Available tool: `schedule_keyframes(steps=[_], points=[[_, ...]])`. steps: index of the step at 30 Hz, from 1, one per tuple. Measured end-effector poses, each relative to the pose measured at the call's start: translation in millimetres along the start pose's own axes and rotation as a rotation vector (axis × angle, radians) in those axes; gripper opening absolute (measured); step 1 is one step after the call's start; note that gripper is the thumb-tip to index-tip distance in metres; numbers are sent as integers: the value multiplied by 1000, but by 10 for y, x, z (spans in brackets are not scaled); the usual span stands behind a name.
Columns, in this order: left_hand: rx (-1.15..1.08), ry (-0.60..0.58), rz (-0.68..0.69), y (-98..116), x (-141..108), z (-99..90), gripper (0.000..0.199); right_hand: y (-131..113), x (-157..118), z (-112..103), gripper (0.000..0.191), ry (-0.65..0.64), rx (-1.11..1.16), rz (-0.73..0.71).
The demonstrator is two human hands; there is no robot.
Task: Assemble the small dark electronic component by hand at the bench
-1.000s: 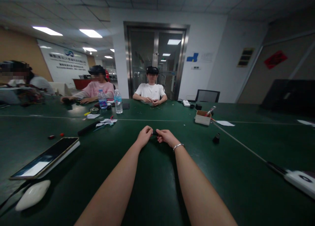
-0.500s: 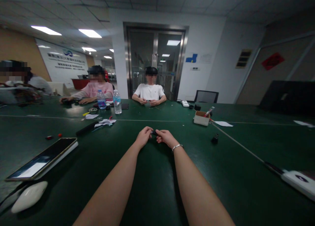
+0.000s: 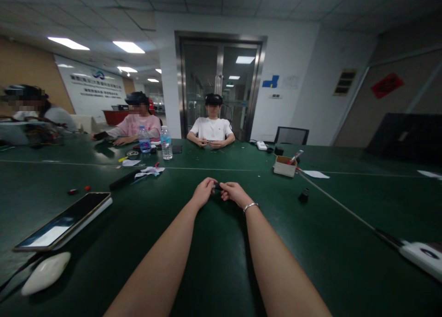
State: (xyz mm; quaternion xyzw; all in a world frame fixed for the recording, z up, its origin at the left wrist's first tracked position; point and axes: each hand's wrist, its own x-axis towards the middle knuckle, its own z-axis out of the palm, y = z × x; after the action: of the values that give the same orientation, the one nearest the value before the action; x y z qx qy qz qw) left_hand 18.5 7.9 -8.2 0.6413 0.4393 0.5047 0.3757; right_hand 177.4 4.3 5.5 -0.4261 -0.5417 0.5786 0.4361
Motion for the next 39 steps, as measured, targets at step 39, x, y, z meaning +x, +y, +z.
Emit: schedule_keyframes(steps=[39], points=[[14,0,-40,77,-28,-24,26,0,-56,-46,37,-66,90,-124]])
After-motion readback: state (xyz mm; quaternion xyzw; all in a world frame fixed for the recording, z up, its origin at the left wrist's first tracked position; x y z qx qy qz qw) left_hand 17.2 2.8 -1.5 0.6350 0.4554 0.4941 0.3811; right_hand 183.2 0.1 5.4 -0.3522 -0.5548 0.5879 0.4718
